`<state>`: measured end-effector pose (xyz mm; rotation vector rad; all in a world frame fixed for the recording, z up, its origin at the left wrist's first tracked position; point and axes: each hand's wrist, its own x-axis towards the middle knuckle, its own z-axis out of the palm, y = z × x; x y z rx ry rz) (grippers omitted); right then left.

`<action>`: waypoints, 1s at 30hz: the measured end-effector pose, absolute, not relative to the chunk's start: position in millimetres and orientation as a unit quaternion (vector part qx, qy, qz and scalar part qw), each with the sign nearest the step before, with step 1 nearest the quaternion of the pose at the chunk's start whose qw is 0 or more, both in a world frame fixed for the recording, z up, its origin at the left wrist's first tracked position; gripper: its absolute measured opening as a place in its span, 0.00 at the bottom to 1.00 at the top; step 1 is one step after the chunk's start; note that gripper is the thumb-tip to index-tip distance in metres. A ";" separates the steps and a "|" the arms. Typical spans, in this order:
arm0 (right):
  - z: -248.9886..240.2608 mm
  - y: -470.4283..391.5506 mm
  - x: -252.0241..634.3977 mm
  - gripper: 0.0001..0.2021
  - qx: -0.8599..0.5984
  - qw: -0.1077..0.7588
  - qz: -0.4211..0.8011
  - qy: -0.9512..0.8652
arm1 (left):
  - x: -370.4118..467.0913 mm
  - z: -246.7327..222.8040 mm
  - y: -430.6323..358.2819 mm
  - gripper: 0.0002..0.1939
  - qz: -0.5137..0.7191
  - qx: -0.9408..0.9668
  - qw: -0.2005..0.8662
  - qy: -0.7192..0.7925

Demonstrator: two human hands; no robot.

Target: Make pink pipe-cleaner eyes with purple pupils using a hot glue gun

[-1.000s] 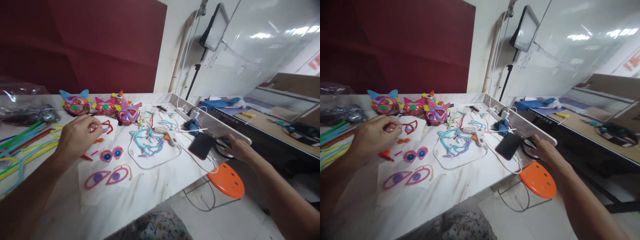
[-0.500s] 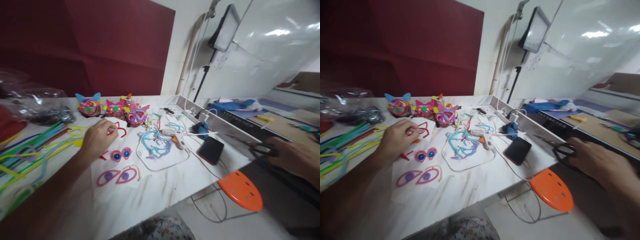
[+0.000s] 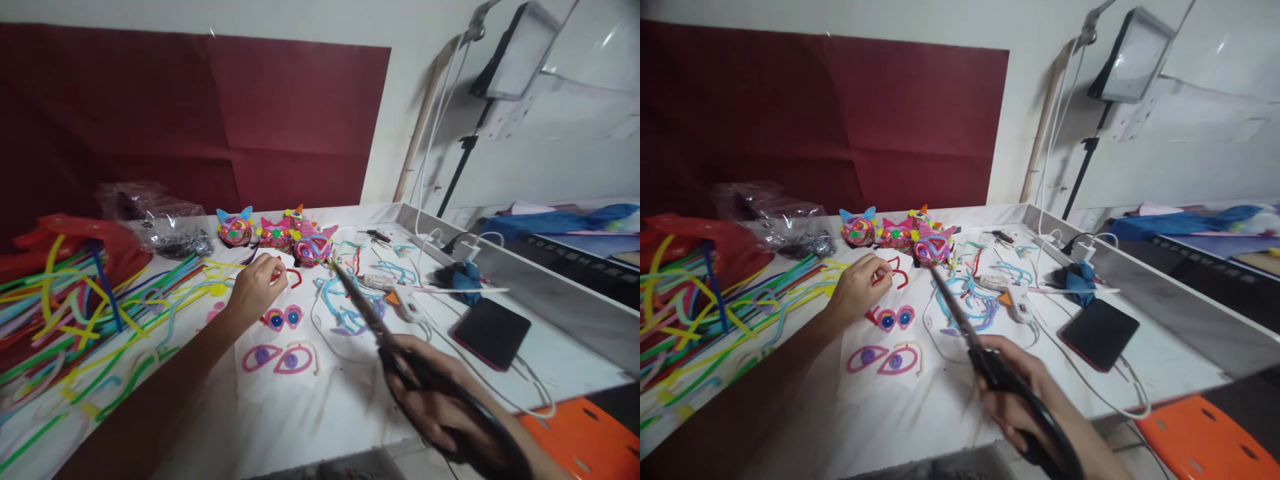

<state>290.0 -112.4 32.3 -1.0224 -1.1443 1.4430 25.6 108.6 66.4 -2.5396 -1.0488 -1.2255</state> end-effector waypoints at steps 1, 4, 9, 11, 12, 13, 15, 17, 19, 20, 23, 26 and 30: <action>28.8 -101.8 271.7 0.30 -0.396 0.495 0.615 -0.469 | 25.6 67.1 107.8 0.06 -0.409 -0.841 0.070 -0.347; 25.4 -80.9 237.2 0.31 -0.374 0.484 0.641 -0.463 | 25.8 68.4 106.4 0.06 -0.414 -0.835 0.081 -0.353; 24.9 -72.7 231.2 0.31 -0.378 0.466 0.661 -0.452 | 26.0 70.1 105.0 0.05 -0.414 -0.831 0.093 -0.360; 23.7 -71.8 232.4 0.30 -0.379 0.463 0.679 -0.425 | 25.9 71.0 103.9 0.05 -0.413 -0.829 0.097 -0.364; 23.2 -71.3 232.4 0.30 -0.379 0.462 0.686 -0.416 | 25.9 71.3 103.4 0.05 -0.412 -0.829 0.098 -0.366; 22.8 -70.6 232.0 0.30 -0.378 0.461 0.689 -0.412 | 25.9 71.5 102.8 0.05 -0.412 -0.828 0.100 -0.366; 22.8 -68.9 230.1 0.31 -0.376 0.459 0.689 -0.416 | 26.2 71.5 101.8 0.05 -0.414 -0.828 0.103 -0.364; 24.0 -67.0 227.7 0.31 -0.378 0.455 0.686 -0.423 | 26.7 70.9 100.9 0.05 -0.414 -0.829 0.109 -0.361; 26.1 -64.9 225.3 0.31 -0.381 0.453 0.683 -0.428 | 27.6 70.2 99.9 0.05 -0.412 -0.829 0.117 -0.360; 27.2 -63.7 224.2 0.31 -0.382 0.453 0.680 -0.432 | 28.1 69.8 99.3 0.06 -0.410 -0.830 0.123 -0.358; 28.9 -60.4 221.8 0.31 -0.384 0.459 0.664 -0.448 | 29.8 68.8 97.4 0.07 -0.408 -0.831 0.146 -0.349; 27.8 -56.9 220.0 0.30 -0.391 0.467 0.639 -0.470 | 31.4 67.7 95.7 0.07 -0.411 -0.832 0.169 -0.333; 26.0 -51.7 217.5 0.28 -0.405 0.473 0.619 -0.479 | 32.9 66.6 94.7 0.07 -0.419 -0.831 0.193 -0.311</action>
